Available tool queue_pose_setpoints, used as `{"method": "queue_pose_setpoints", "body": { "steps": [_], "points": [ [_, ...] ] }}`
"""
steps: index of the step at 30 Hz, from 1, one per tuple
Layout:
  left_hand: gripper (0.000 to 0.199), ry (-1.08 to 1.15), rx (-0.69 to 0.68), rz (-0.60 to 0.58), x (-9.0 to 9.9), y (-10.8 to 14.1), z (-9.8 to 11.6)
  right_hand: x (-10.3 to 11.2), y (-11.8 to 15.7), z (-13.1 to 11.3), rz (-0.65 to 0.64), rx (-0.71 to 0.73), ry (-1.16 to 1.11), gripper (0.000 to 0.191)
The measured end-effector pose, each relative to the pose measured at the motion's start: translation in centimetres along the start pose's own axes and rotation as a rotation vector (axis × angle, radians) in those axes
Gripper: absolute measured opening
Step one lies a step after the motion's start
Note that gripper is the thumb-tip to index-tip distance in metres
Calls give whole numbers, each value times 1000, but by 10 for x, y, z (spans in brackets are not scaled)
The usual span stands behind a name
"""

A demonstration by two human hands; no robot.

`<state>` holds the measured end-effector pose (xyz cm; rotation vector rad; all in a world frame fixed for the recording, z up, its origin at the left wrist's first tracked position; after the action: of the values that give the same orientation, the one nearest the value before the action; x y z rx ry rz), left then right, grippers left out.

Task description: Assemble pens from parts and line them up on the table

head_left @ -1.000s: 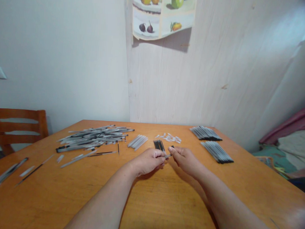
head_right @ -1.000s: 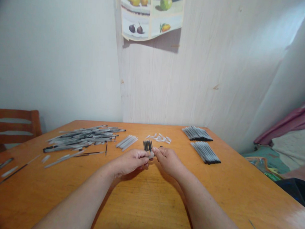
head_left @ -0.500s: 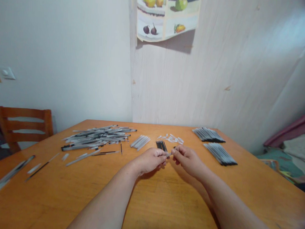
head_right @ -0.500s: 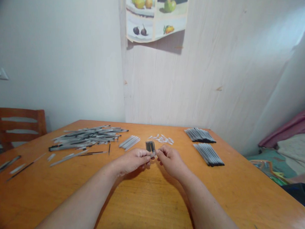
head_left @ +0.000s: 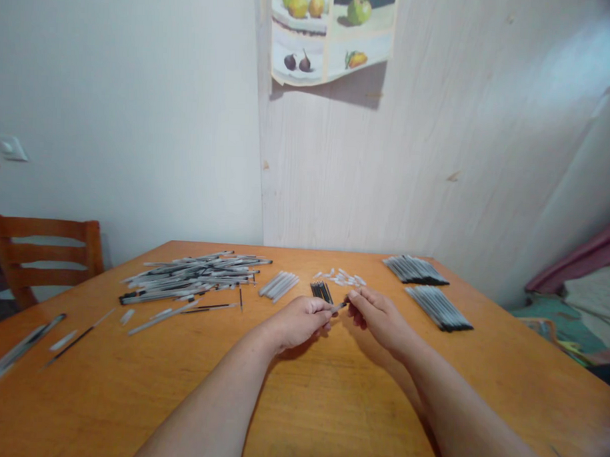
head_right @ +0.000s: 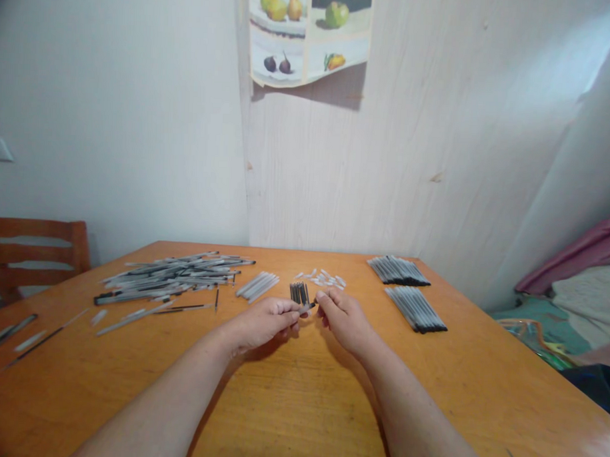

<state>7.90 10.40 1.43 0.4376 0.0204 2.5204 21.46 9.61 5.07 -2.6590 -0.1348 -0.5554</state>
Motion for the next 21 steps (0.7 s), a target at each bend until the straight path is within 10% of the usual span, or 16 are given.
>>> {"method": "queue_pose_setpoints", "body": {
  "steps": [21],
  "points": [
    [36,-13,-41,-37,-7,-1,1,-2,0,4,22,32,113,52]
  ]
}}
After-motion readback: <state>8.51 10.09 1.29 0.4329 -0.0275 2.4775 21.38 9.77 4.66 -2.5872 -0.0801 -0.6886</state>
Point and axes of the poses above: each hand's wrist, its own y-axis away from the middle knuckle, its own x-axis out of the back of the hand, z = x × y, the point moved 9 cm from there along -y, towards the middle knuckle, and after that the axes turned 5 degrees about x, right-handed, at the moved point
